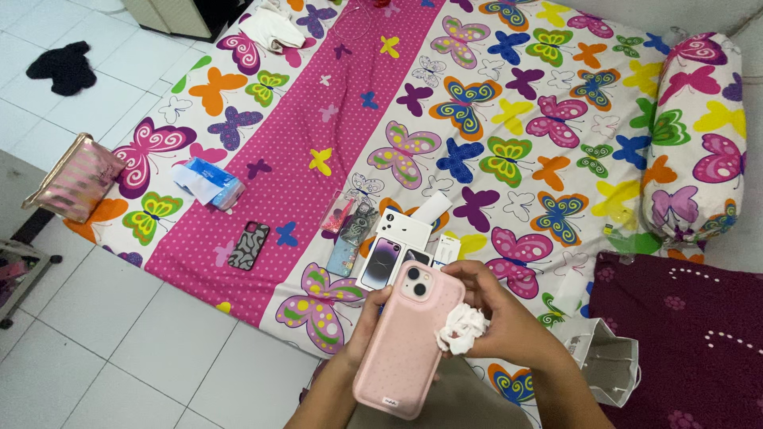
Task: The person wipes the back of a pink phone case with a white tissue, then wipes a black patterned case, and finally wipes a white phone. The person then places the white phone into a clear case with a pink interior and sets it down.
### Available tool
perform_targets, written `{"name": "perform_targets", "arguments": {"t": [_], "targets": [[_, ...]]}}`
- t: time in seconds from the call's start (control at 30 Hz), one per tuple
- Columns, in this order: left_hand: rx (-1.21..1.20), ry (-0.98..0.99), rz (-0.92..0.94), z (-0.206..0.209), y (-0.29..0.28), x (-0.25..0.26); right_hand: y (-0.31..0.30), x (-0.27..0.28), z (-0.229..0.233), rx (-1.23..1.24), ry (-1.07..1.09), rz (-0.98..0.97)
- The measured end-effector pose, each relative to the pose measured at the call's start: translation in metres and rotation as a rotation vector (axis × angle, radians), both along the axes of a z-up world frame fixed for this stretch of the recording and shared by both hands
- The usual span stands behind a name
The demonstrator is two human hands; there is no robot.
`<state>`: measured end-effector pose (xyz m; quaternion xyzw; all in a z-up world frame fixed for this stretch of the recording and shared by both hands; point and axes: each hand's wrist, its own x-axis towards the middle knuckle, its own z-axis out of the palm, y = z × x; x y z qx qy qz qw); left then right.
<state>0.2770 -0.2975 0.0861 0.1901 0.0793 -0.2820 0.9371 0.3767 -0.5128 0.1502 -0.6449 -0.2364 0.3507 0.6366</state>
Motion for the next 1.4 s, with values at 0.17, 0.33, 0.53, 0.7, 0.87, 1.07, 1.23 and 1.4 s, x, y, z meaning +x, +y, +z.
{"name": "perform_targets", "arguments": {"t": [0.17, 0.33, 0.53, 0.7, 0.87, 1.07, 1.23, 1.4], "targets": [[-0.12, 0.054, -0.077, -0.002, -0.001, 0.001, -0.004, 0.005, 0.008, -0.136, 0.032, -0.046], [-0.139, -0.003, -0.071, -0.002, 0.0, 0.003, -0.002, -0.001, 0.0, -0.042, 0.03, -0.119], [-0.198, 0.001, -0.092, -0.001, 0.002, 0.003, -0.004, 0.0, -0.007, -0.077, -0.093, -0.099], [-0.234, -0.002, -0.105, 0.0, 0.004, -0.001, -0.002, -0.004, -0.01, -0.104, -0.032, -0.091], [-0.29, 0.01, -0.107, -0.004, 0.014, -0.008, 0.008, -0.019, -0.011, -0.017, 0.018, -0.136], [-0.236, 0.208, -0.032, -0.008, 0.031, -0.01, 0.024, -0.042, -0.009, -0.041, 0.038, -0.211], [-0.295, -0.106, -0.137, 0.009, 0.06, -0.014, 0.036, -0.037, -0.023, -0.064, 0.051, -0.442], [-0.142, -0.02, -0.127, 0.025, 0.089, -0.008, 0.051, -0.039, -0.024, -0.068, 0.144, -0.884]]}}
